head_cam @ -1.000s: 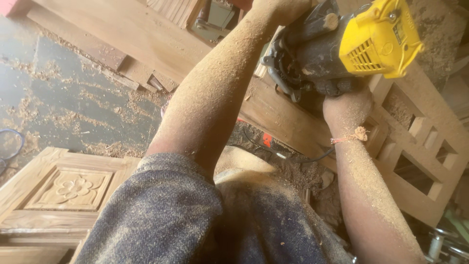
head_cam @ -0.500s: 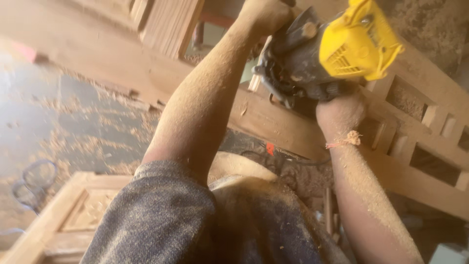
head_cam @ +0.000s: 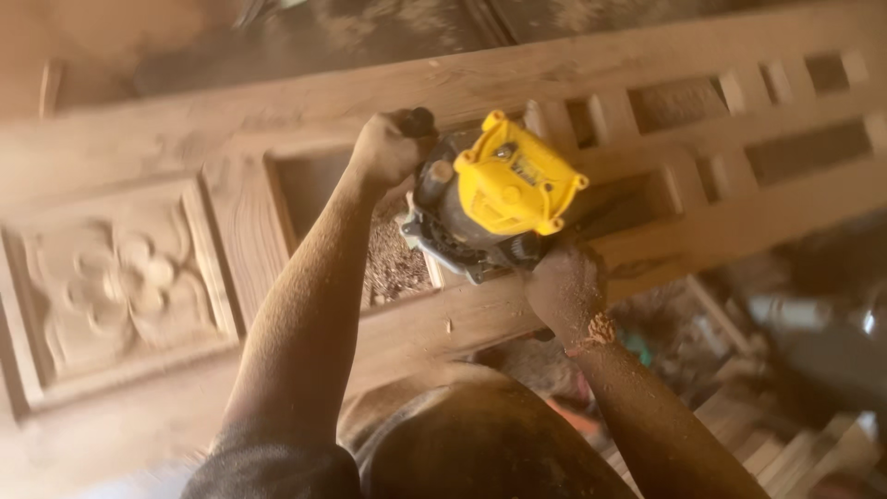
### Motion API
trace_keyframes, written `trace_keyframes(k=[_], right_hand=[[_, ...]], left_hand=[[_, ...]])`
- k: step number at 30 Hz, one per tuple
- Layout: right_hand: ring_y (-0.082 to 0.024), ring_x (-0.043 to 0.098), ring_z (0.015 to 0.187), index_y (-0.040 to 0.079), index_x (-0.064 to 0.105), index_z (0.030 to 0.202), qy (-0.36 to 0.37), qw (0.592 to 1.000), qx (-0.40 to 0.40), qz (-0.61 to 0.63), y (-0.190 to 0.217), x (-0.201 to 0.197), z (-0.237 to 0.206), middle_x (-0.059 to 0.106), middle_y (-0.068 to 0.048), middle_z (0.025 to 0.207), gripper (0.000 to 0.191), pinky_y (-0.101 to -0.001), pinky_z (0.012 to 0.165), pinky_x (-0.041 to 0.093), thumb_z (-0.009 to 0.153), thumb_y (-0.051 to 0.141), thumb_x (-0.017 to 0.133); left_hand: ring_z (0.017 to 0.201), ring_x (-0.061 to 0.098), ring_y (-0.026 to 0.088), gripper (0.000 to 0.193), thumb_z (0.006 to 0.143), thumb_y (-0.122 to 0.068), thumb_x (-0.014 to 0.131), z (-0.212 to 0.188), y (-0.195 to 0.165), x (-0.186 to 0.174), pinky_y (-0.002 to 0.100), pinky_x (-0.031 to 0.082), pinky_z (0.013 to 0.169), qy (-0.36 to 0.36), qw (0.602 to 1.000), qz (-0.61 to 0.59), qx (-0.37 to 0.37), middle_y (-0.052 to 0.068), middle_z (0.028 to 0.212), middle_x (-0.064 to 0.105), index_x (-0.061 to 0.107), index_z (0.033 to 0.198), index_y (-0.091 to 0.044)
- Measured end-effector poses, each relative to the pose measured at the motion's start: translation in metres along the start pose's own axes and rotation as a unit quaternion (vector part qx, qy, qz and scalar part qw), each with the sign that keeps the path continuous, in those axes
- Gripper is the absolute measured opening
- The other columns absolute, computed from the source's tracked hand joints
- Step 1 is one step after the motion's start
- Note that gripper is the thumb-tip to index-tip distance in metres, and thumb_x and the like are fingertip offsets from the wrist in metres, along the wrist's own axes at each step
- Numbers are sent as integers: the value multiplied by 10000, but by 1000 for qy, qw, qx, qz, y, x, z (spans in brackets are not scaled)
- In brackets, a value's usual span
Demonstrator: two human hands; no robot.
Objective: The person uses a yellow electric carving machine to shape and smooth the edges of a wooden frame with floral carvings. They move the tool along the frame's contours, generating wood shavings.
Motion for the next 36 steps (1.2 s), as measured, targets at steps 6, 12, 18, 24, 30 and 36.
trace_keyframes(k=[6,12,18,24,30,36], right_hand=[[-309,711,887,19,667,1066,151,941,129,273,13,-26,-12,717,-171,940,507,-436,788,565,728,342,862],[-292,718,712,39,674,964,169,924,209,272,28,-45,-4,713,-144,843,422,-411,683,582,774,368,860],[-378,707,743,19,638,916,139,909,259,295,24,-46,-5,704,-186,816,432,-487,687,553,780,369,850],[-402,680,732,30,619,912,72,931,242,263,16,-41,-5,689,-179,779,332,-518,684,534,753,243,820],[-360,690,734,34,605,909,93,929,225,279,1,-36,1,685,-150,763,273,-493,716,536,734,158,774],[-339,686,744,38,599,891,66,942,213,250,-7,-36,7,662,-128,776,280,-491,715,525,760,205,782]], left_hand=[[962,758,206,346,883,-195,678,34,11,8,325,589,869,-19,988,133,79,115,1099,779,752,1207,-99],[862,767,272,358,914,-340,788,58,6,7,361,597,796,-37,953,211,216,174,981,777,772,1101,-36],[807,776,252,326,902,-355,771,68,-1,10,356,594,741,-24,936,202,286,127,963,792,779,1039,-60],[748,755,259,337,878,-381,772,74,-8,12,364,568,701,-36,943,197,265,135,857,771,774,987,-62],[710,742,213,305,874,-387,732,75,-23,22,334,554,657,-26,946,184,265,86,828,771,787,949,-97],[654,716,181,287,905,-396,704,81,-25,28,330,548,616,-24,939,193,282,58,789,759,774,922,-118]])
Point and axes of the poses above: each hand's wrist, its own z-axis towards the middle knuckle, its own x-axis out of the palm, y = z × x, the point moved 2 cm from there along z, towards the middle knuckle
